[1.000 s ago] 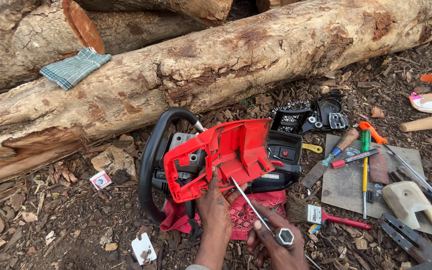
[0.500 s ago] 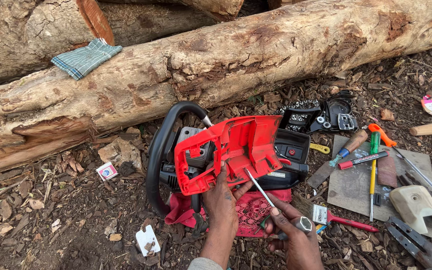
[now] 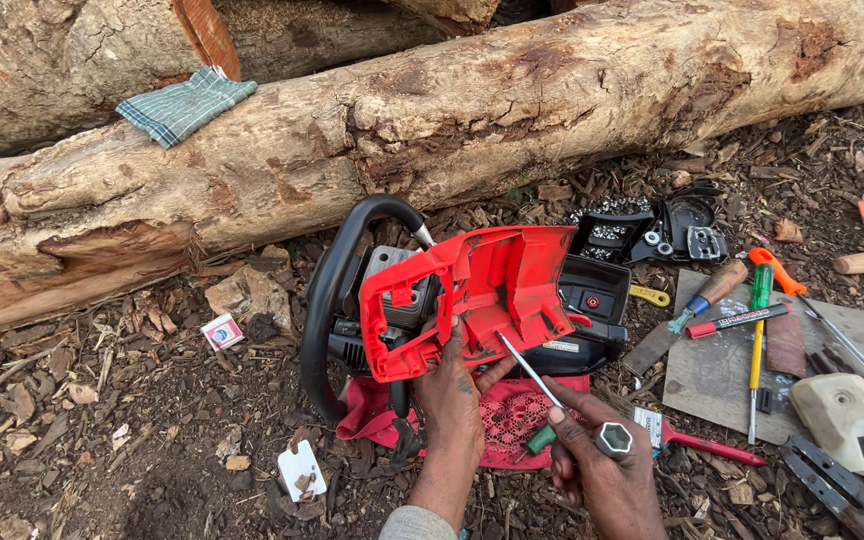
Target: The person is repairing a chainsaw engine. They use a screwdriver to remove screws from the red plastic casing, then detach the casing to expose the engine components.
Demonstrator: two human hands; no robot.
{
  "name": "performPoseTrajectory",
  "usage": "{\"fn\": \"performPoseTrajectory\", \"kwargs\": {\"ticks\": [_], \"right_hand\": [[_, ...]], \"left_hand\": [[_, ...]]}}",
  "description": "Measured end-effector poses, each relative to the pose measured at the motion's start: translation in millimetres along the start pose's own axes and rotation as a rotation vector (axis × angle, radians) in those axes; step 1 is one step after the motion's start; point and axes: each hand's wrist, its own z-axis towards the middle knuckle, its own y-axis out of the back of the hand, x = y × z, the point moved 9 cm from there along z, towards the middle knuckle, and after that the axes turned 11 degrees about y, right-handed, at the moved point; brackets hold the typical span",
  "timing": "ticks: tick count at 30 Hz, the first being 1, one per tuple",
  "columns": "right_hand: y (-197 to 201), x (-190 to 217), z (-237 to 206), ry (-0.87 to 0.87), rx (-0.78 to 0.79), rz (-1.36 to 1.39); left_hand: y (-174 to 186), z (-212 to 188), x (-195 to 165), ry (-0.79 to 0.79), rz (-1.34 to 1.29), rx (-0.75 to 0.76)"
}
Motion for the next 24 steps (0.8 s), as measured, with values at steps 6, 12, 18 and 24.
{"fn": "performPoseTrajectory", "kwargs": {"ticks": [6, 12, 18, 24], "right_hand": [[-10.3, 3.5, -9.4, 0.116, 0.052, -0.130], [-4.8, 6.3, -6.5, 0.100, 0.010, -0.182], [-16.3, 11.0, -13.6, 0.222, 0.079, -0.229], [-7.5, -2.2, -8.4, 0.171, 0.049, -0.216]], "left_hand": [[3.5, -2.4, -1.5, 0.008, 0.039, -0.059], [-0.3, -4.1, -2.5, -0.002, 0.003, 0.005], [3.1, -2.7, 0.5, 0.042, 0.018, -0.049], [5.0, -3.0, -0.4, 0.026, 0.020, -0.050]]}}
